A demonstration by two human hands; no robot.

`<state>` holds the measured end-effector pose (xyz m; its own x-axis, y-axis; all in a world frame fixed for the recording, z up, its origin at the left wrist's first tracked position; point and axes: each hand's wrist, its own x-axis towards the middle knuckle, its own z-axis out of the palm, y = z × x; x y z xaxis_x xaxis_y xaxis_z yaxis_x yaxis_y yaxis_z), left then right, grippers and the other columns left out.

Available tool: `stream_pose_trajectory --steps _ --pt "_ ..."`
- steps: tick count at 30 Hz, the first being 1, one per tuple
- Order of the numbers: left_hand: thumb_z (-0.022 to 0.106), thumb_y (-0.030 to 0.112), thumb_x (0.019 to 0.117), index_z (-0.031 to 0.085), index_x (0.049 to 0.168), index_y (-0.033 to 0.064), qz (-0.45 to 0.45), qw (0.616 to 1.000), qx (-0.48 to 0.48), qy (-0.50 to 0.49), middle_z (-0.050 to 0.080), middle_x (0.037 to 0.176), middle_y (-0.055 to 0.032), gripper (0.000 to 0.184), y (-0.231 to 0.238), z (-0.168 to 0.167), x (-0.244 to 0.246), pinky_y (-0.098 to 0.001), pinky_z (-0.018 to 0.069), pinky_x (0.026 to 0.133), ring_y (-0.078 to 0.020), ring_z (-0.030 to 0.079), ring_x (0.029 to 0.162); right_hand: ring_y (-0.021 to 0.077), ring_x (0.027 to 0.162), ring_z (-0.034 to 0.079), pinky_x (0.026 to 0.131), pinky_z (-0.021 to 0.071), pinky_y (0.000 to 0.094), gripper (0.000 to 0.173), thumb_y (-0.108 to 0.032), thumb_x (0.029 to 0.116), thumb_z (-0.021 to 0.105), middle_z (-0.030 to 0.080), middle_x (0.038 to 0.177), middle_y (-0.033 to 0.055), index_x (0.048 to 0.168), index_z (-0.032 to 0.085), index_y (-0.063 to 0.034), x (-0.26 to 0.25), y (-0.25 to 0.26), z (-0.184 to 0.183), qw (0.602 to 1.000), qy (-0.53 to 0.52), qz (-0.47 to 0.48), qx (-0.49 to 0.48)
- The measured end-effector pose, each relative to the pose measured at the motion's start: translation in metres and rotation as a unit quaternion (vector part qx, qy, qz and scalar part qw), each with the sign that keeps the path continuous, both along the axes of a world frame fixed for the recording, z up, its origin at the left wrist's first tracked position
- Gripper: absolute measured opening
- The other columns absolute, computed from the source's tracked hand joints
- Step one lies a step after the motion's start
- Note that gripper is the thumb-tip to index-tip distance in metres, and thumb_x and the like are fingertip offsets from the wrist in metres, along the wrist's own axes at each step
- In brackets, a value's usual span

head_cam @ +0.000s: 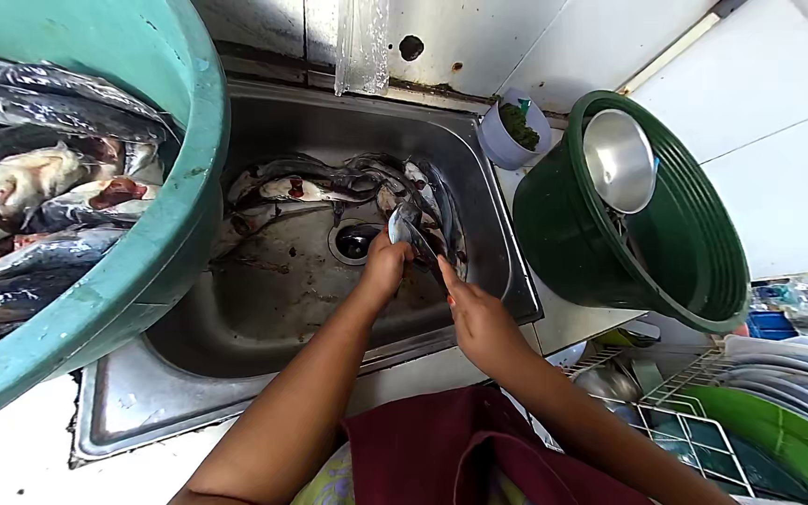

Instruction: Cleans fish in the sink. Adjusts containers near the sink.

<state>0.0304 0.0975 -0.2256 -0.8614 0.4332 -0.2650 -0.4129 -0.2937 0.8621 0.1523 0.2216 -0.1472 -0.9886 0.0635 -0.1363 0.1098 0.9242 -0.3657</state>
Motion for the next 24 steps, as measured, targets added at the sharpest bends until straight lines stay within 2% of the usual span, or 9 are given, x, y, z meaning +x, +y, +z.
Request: stream_pose_trajectory --steps 3,5,6,8,12,14,19,24 --pt "0.05 0.01 0.0832 0.053 0.127 0.0066 -0.009 0.999 0.012 0.045 0.059 0.085 -0.0021 0.044 -0.002 -0.005 -0.006 -0.0249 0.0467 0.055 -0.0084 0.055 0.063 0.0195 0.078 0.064 0.076 0.056 0.0367 0.053 -0.01 0.1027 0.039 0.07 0.098 0.0126 0.155 0.047 -0.0097 0.018 0.017 0.002 0.996 0.048 -0.012 -0.069" --pt "0.053 0.016 0.0914 0.055 0.119 0.0042 0.007 0.998 0.032 0.048 0.059 0.081 -0.0011 0.03 0.001 -0.011 -0.012 -0.0245 0.0499 0.059 -0.0087 0.057 0.064 0.0155 0.075 0.062 0.072 0.0549 0.0329 0.052 -0.013 0.1032 0.038 0.069 0.094 0.0102 0.155 0.048 -0.0093 0.026 0.027 0.003 0.993 0.086 -0.017 -0.081" --pt "0.053 0.017 0.0965 0.056 0.114 0.0034 0.017 0.999 0.031 0.04 0.059 0.078 -0.0012 0.022 0.002 -0.01 -0.013 -0.0242 0.0507 0.058 -0.0091 0.057 0.062 0.0145 0.073 0.06 0.071 0.0539 0.0316 0.052 -0.014 0.1038 0.038 0.068 0.093 0.0097 0.155 0.047 -0.0096 0.028 0.031 0.004 0.992 0.092 -0.022 -0.083" --pt "0.05 0.015 0.1005 0.057 0.105 0.0032 0.031 0.999 0.022 0.02 0.059 0.075 -0.0021 0.014 0.003 -0.01 -0.013 -0.0233 0.0511 0.056 -0.0091 0.057 0.059 0.0138 0.072 0.059 0.069 0.053 0.0306 0.052 -0.015 0.105 0.038 0.067 0.092 0.0087 0.156 0.046 -0.0103 0.03 0.035 0.003 0.992 0.087 -0.031 -0.087" --pt "0.043 0.012 0.098 0.058 0.101 0.0037 0.029 1.0 0.01 0.002 0.06 0.073 -0.0028 0.018 0.003 -0.012 -0.014 -0.0238 0.0493 0.052 -0.0094 0.056 0.055 0.0173 0.077 0.062 0.075 0.0543 0.0349 0.053 -0.014 0.1048 0.039 0.068 0.095 0.0101 0.157 0.044 -0.0124 0.025 0.035 0.0 0.994 0.063 -0.037 -0.078" --pt "0.043 0.009 0.0939 0.057 0.104 0.0033 0.026 1.0 0.012 0.001 0.06 0.075 -0.0029 0.019 0.003 -0.012 -0.013 -0.0232 0.0479 0.05 -0.0089 0.055 0.055 0.0201 0.079 0.064 0.077 0.0554 0.0387 0.053 -0.013 0.1049 0.04 0.07 0.098 0.0119 0.158 0.042 -0.0142 0.02 0.03 0.0 0.996 0.058 -0.038 -0.064" --pt "0.04 0.003 0.0939 0.051 0.123 0.0051 -0.014 1.0 0.022 0.013 0.055 0.076 -0.0027 0.031 0.003 -0.006 -0.007 -0.024 0.0452 0.049 -0.0096 0.051 0.054 0.0289 0.085 0.07 0.077 0.0579 0.048 0.056 -0.011 0.1052 0.043 0.071 0.105 0.0155 0.161 0.038 -0.0173 0.004 0.016 0.003 0.999 0.032 -0.021 0.008" --pt "0.044 0.005 0.0889 0.058 0.12 0.007 -0.101 0.991 -0.007 0.086 0.056 0.071 -0.0035 0.034 0.001 -0.004 0.002 -0.0262 0.0439 0.05 -0.0112 0.05 0.053 0.0322 0.084 0.071 0.074 0.0593 0.0488 0.06 -0.007 0.1036 0.048 0.07 0.105 0.017 0.162 0.036 -0.0169 -0.014 -0.003 0.004 0.996 0.016 -0.058 0.066"
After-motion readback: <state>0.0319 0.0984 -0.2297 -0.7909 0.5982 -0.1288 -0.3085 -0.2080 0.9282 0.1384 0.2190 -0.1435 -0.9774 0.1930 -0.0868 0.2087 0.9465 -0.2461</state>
